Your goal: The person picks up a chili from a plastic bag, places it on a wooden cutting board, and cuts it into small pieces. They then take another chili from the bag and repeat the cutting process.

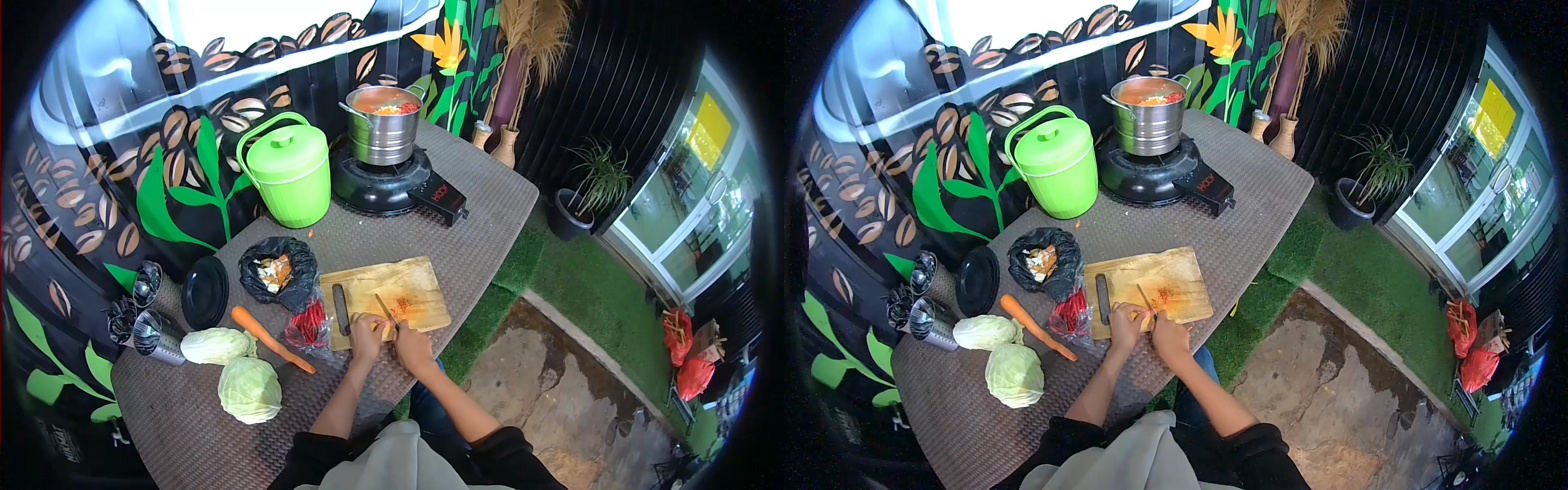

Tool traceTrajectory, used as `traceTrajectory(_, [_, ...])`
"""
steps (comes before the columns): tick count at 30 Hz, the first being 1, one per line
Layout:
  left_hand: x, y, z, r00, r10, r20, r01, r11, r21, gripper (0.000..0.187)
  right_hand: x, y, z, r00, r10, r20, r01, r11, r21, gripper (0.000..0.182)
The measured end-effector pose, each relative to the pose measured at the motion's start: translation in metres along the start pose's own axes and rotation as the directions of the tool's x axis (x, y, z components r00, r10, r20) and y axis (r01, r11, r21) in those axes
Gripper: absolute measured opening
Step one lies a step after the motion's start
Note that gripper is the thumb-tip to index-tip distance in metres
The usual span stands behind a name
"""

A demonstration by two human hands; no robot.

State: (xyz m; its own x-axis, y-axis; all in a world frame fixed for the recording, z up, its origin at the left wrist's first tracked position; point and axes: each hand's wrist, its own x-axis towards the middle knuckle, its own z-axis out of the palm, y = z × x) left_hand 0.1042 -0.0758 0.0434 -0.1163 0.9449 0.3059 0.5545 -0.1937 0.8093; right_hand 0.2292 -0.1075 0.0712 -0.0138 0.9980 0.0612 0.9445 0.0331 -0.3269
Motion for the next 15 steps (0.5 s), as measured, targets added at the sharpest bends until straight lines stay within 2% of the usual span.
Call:
traceTrajectory(2, [0.0, 0.001, 0.0, 1.0, 0.006, 0.01, -0.005, 1.0, -0.01, 0.01, -0.011, -0.005, 0.002, 1.0, 0.016, -0.011, -0.016, 1.0, -0.007, 0.025])
traceTrajectory(4, [0.0, 0.003, -0.003, 0.991, 0.134, -0.028, -0.133, 0.991, 0.012, 0.009, -0.012, -0.009, 0.008, 0.999, 0.031, -0.021, -0.032, 0.999, -0.012, 0.022])
traceTrajectory(7, [-0.001, 0.009, -0.007, 0.989, 0.145, 0.001, -0.145, 0.989, 0.031, 0.008, -0.004, -0.008, 0.012, 0.999, 0.031, -0.029, -0.032, 0.999, -0.031, 0.022])
traceTrajectory(11, [-0.003, 0.013, -0.01, 0.986, 0.166, -0.007, -0.166, 0.986, 0.016, 0.007, 0.002, -0.006, -0.001, 1.0, -0.002, -0.004, 0.002, 0.999, 0.034, 0.025])
traceTrajectory(13, [-0.003, 0.009, -0.007, 0.99, 0.138, -0.018, -0.138, 0.99, 0.008, 0.006, -0.005, -0.008, -0.004, 1.0, -0.022, -0.014, 0.023, 0.999, 0.035, 0.025])
traceTrajectory(15, [-0.003, 0.005, -0.005, 0.996, 0.089, -0.009, -0.09, 0.996, -0.024, 0.006, -0.014, -0.012, 0.0, 0.999, 0.036, -0.033, -0.035, 0.998, 0.045, 0.025])
